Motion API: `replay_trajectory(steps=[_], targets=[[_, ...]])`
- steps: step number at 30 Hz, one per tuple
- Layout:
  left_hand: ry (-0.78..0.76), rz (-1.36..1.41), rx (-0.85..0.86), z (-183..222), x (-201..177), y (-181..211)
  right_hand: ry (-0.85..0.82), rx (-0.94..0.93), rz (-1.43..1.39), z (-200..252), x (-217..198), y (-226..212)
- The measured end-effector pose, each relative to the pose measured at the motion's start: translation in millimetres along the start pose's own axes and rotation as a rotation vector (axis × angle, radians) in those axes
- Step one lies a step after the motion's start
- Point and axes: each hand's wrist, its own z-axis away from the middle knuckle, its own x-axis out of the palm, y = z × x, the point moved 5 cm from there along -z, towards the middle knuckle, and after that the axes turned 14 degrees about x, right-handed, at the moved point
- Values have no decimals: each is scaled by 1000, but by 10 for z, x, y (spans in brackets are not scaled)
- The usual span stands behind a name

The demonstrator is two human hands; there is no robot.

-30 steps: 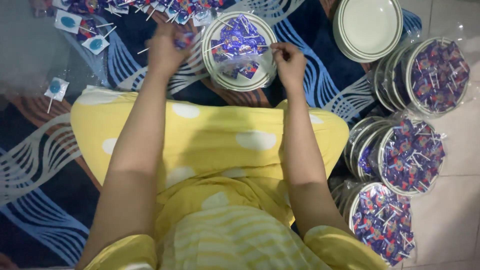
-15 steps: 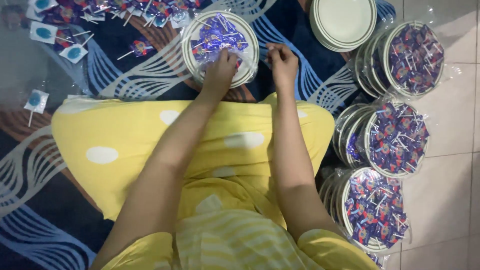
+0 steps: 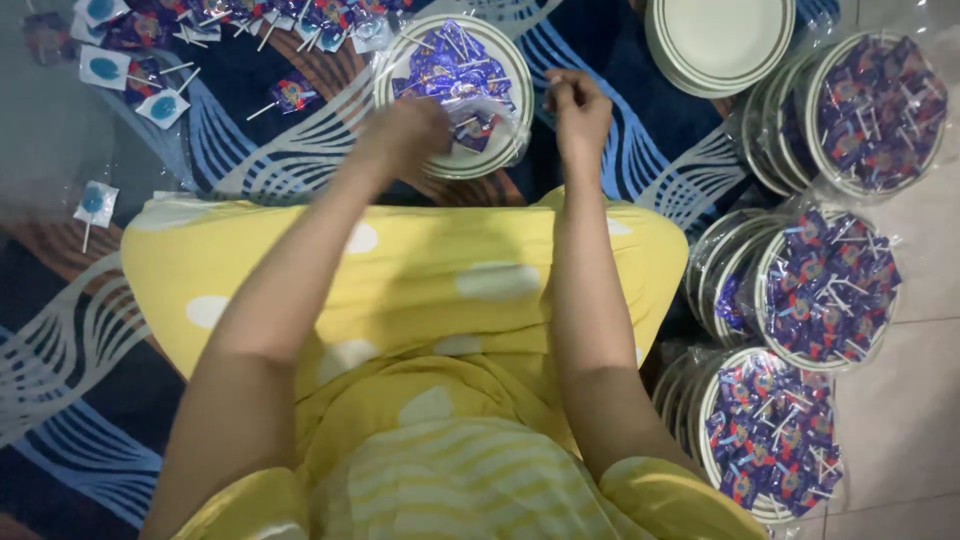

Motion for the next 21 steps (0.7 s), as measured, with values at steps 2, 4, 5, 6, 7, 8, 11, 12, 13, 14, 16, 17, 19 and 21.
replay_trajectory(steps=[2, 4, 5, 6, 7, 8, 11, 12, 13, 14, 16, 17, 19, 21], targets=[[378, -127, 107, -143, 79, -855, 20, 27, 5, -35, -26, 50], [762, -255, 214, -61, 111, -1534, 33, 47, 9, -61, 12, 70], [712, -310, 31, -17, 195, -1890, 25, 37, -13, -61, 44, 72], [661, -358, -150, 26, 289, -2229, 16, 25, -31, -74, 54, 68], [664, -358, -154, 102, 388, -2314, 13, 22, -31, -30, 52, 30], [644, -273, -176, 155, 501, -2423, 17, 21, 10, 3, 45, -10], [607, -225, -210, 143, 569, -2536, 14, -15, 62, -20, 29, -1], [597, -264, -229, 141, 566, -2533, -2, -57, 72, -42, 34, 11], [596, -257, -236, 115, 679, -2552, -9, -55, 78, -2, 0, 102], [591, -405, -214, 30, 671, -2555, 22, -23, 75, -49, -25, 145], [586, -551, -194, -131, 663, -2558, 54, 6, 73, -78, -62, 136], [452, -601, -114, -260, 724, -2532, 49, -3, 58, -60, -77, 91], [315, -647, -31, -327, 792, -2318, 48, -9, 45, 34, -137, 36], [555, -673, 22, -181, 575, -1945, 41, 38, -85, 99, -147, -46]])
